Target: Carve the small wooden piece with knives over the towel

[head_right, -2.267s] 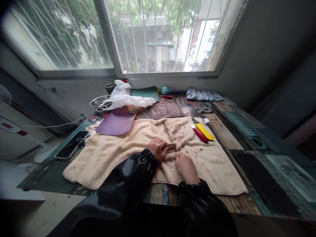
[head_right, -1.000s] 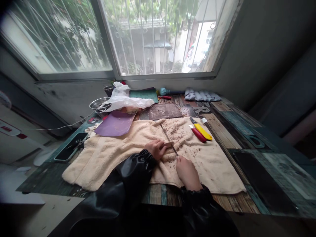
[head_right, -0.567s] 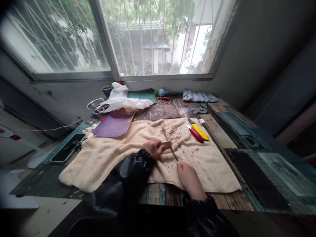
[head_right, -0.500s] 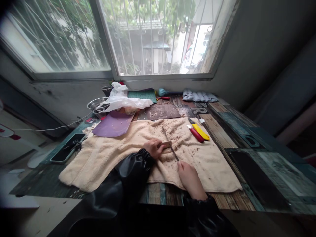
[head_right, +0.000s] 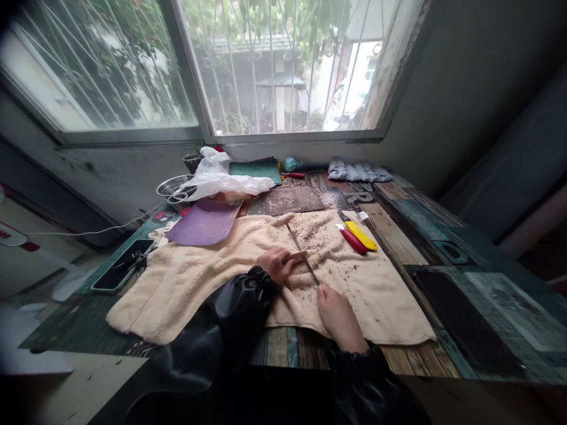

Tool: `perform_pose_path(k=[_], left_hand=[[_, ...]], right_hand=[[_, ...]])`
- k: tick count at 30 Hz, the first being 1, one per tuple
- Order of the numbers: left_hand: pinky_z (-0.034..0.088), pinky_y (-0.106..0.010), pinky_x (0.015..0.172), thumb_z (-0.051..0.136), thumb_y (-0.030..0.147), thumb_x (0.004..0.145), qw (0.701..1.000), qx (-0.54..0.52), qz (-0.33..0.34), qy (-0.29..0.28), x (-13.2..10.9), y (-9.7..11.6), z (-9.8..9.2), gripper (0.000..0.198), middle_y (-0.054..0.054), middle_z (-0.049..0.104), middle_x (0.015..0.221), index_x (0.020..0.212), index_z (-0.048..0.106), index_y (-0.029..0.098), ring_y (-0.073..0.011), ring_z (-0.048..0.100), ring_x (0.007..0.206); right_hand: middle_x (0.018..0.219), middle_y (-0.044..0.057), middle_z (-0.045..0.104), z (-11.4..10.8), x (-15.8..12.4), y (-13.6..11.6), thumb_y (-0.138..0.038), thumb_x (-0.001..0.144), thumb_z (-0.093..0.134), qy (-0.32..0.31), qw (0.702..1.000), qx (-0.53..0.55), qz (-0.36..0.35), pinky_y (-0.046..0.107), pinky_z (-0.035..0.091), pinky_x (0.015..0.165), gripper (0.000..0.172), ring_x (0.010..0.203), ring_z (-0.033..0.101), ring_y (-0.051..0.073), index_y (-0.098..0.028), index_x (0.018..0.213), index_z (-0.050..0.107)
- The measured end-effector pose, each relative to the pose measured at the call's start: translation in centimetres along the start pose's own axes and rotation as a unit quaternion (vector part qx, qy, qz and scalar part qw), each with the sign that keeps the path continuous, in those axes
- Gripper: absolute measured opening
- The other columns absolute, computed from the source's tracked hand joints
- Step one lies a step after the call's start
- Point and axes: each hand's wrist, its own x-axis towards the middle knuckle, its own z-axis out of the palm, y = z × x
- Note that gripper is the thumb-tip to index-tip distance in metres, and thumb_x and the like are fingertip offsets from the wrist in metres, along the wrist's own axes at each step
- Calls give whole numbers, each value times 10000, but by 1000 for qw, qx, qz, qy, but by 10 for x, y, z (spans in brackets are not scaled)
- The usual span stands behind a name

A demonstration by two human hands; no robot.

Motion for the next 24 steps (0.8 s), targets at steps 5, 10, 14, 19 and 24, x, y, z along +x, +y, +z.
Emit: perform_pose_path(k=[5,10,14,19,24], left_hand=[[400,-251,660,491,336,739,999,-7,35,-5,-1,0,0,166,-16,590,795,786,585,208,-146,525,782],[397,-247,661,494,345,738,999,-17,44,6,-4,1,5,172,-15,590,775,783,596,214,-141,528,768],[393,-246,651,501,362,735,1000,-18,13,7,-3,2,5,185,-21,582,761,762,596,206,-135,528,748],[395,-252,634,473,386,750,1000,-14,-18,0,0,2,-1,211,-20,588,795,776,587,210,-143,527,761],[397,-250,639,499,366,729,1000,-12,15,-14,1,1,-3,184,-9,592,797,778,587,211,-144,532,777]], right_hand=[[718,79,616,-2,-11,9,-313,825,265,-4,1000,-7,16,225,302,575,357,667,523,147,-176,684,563],[745,96,626,-9,13,-11,-312,827,263,9,999,-30,7,237,306,587,364,684,537,158,-173,737,587],[770,97,628,-7,26,-21,-300,830,275,19,1000,-23,-4,232,313,611,352,720,544,153,-165,775,595],[743,82,616,-3,9,-6,-303,833,266,11,1000,-24,-8,231,304,593,347,681,530,151,-172,744,575],[721,75,610,-2,-8,8,-308,825,275,3,1000,-21,0,229,300,581,340,667,522,150,-181,692,561]])
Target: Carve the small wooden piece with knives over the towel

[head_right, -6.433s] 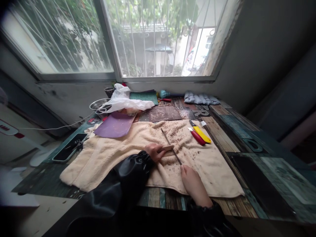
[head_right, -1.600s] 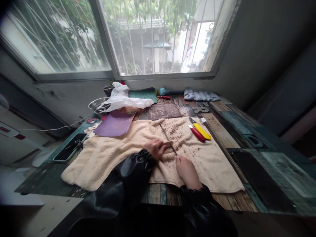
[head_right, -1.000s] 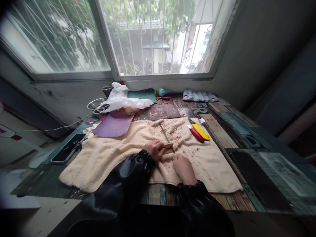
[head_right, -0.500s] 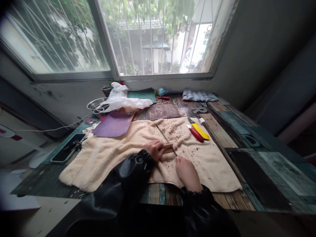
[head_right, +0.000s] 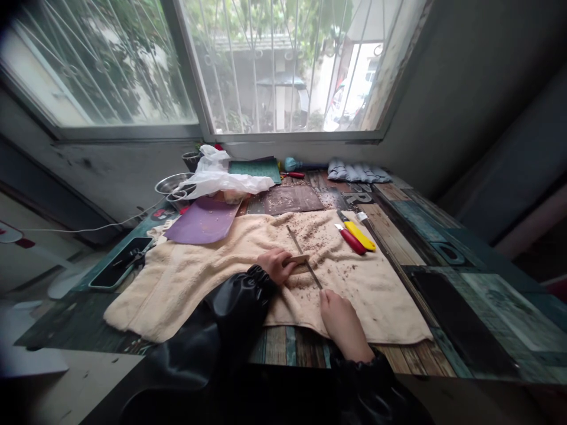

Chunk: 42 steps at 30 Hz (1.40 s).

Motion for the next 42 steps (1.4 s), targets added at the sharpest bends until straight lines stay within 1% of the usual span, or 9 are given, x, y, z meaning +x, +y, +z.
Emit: perform_pose_path(k=[4,8,13,17,22,27,33,35,42], left_hand=[[394,-242,646,502,360,729,1000,-8,28,-2,-2,1,2,185,-22,588,771,756,596,203,-138,533,762],[390,-237,630,475,383,747,1000,-1,11,9,-3,1,5,219,-27,584,760,747,591,197,-136,530,742],[383,-241,615,452,396,761,999,1,-9,34,-3,-1,9,230,-14,581,753,746,581,206,-134,523,723],[381,-237,622,479,379,747,999,-9,19,29,-3,-1,7,196,-2,584,753,755,588,216,-123,520,713],[383,-235,636,482,364,746,999,-7,32,23,-4,0,6,188,-13,585,754,760,597,216,-129,527,735],[380,-238,616,482,379,746,1000,-5,10,28,-5,-1,8,204,-13,582,739,745,599,212,-129,527,712],[382,-240,637,487,374,749,999,1,-29,37,-2,-6,8,196,-14,582,782,774,595,212,-132,520,751],[381,-240,639,494,371,744,999,3,-20,37,-2,-7,9,191,-13,581,777,773,596,212,-132,517,751],[381,-240,627,486,383,743,999,11,-6,47,-3,-7,12,198,-3,589,752,767,600,223,-133,524,741]], right_hand=[[739,92,621,-3,17,-13,-316,829,267,4,1000,6,-2,235,302,580,366,666,527,153,-168,723,584],[790,104,628,-4,36,-25,-287,822,287,8,1000,13,-11,227,312,604,346,715,536,151,-151,735,593],[731,74,615,-2,20,-10,-310,819,269,-8,999,32,-14,226,317,597,356,682,528,151,-171,684,567],[662,56,594,-3,7,0,-331,813,261,-22,999,43,-1,225,313,574,364,637,516,146,-176,623,531],[728,82,609,-5,22,-14,-302,815,263,-8,999,31,-8,226,305,586,350,676,518,151,-169,658,547],[761,96,612,-3,28,-22,-295,824,274,3,1000,20,-10,228,302,601,344,697,524,154,-159,720,572],[736,79,612,-2,8,2,-301,819,275,-30,999,19,-7,225,307,597,352,698,526,156,-168,685,572],[735,80,612,-2,7,4,-297,817,273,-28,999,18,-2,226,308,600,352,698,527,157,-170,679,571],[769,98,624,-2,26,-22,-297,820,265,-5,1000,23,1,233,312,609,358,713,538,164,-165,721,582]])
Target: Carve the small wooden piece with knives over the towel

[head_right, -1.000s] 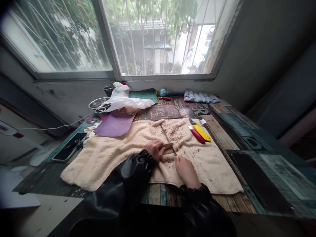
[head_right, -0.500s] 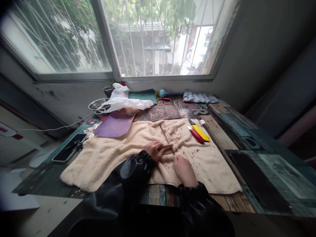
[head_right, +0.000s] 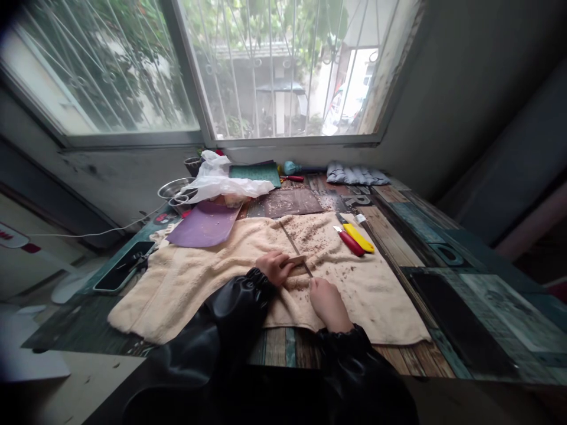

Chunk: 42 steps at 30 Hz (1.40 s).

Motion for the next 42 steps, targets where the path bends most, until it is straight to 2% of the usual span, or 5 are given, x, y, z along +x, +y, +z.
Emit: perform_pose_path(k=[8,14,24,30,42], left_hand=[[383,-242,630,499,374,733,1000,-5,-3,-13,0,2,-4,191,-3,597,765,788,604,225,-139,533,759],[378,-229,614,495,377,736,999,-23,44,-23,-1,4,-5,199,-12,586,724,734,614,218,-123,524,700],[371,-239,608,484,376,742,1000,-1,-3,8,1,2,-4,191,-7,593,751,773,600,227,-136,528,727],[369,-228,599,472,373,752,999,-6,39,7,-1,4,-4,206,-13,584,719,726,604,216,-121,517,685],[383,-243,648,475,391,753,999,-23,-35,-22,3,4,-12,221,-23,591,790,786,611,219,-141,520,755]], right_hand=[[751,88,623,4,-20,16,-314,825,234,-9,1000,2,-4,236,319,604,381,705,537,167,-173,707,567],[774,105,622,2,-7,1,-309,826,233,5,1000,-7,0,238,313,600,374,715,540,170,-166,734,566],[741,87,616,7,-33,20,-320,825,228,-18,1000,-17,14,237,311,592,372,696,536,166,-181,699,550],[781,104,623,1,-16,-2,-314,834,214,-18,999,-35,28,246,308,590,378,711,549,176,-175,794,564],[723,86,610,6,-31,17,-335,827,241,-21,1000,18,-6,240,325,609,347,685,532,161,-177,722,532]])
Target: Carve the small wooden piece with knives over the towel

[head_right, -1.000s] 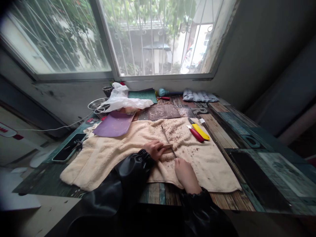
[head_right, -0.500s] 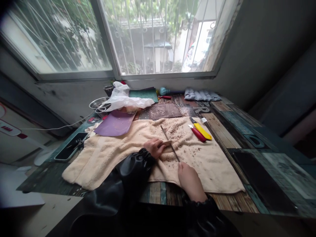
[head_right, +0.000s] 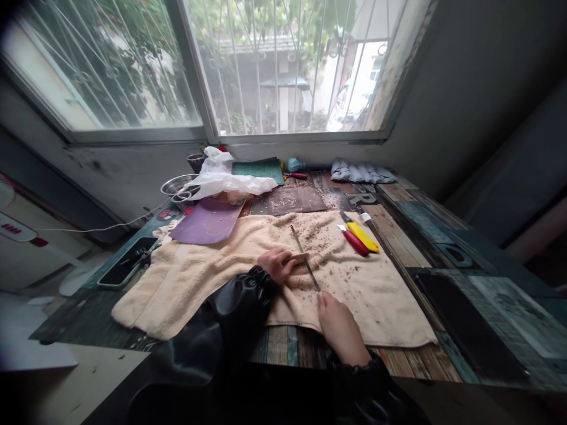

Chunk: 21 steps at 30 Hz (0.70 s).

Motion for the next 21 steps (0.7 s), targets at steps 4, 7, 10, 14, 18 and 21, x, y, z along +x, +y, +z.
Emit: perform_pose_path(k=[4,7,10,14,18,21], left_hand=[[390,-237,660,497,367,749,999,-27,-11,-14,0,2,-7,204,-29,584,799,803,617,212,-136,518,763],[391,-236,656,502,361,748,999,-30,-14,-16,0,3,-10,201,-29,581,797,808,621,211,-134,516,753],[392,-238,658,510,356,743,999,-32,-16,-19,0,3,-10,196,-30,581,809,812,622,210,-134,514,755],[393,-237,666,515,351,739,999,-36,-15,-21,0,3,-11,189,-30,584,811,805,622,210,-134,514,759],[396,-238,664,518,346,736,999,-39,-16,-22,0,3,-12,186,-30,587,822,817,620,213,-136,516,761],[398,-241,667,520,350,733,999,-41,-16,-22,0,3,-12,190,-30,588,826,822,619,216,-139,519,768]], right_hand=[[630,46,572,-3,0,5,-375,807,256,-13,994,103,-25,235,345,596,359,616,505,140,-175,631,497],[531,6,504,-6,-3,7,-440,789,259,-35,980,197,-10,227,341,517,392,517,460,118,-171,626,493],[473,-36,420,-8,-9,11,-488,770,273,-73,959,273,33,214,291,418,395,411,378,87,-170,653,476],[466,-42,419,-10,-15,21,-537,741,321,-150,920,357,62,199,291,393,402,392,379,73,-171,636,452],[508,-29,470,-11,-17,27,-548,691,430,-165,899,403,46,193,323,423,393,428,416,71,-161,670,490],[533,-23,487,-10,-17,28,-547,664,477,-153,894,418,51,194,338,433,395,442,422,68,-153,656,514]])
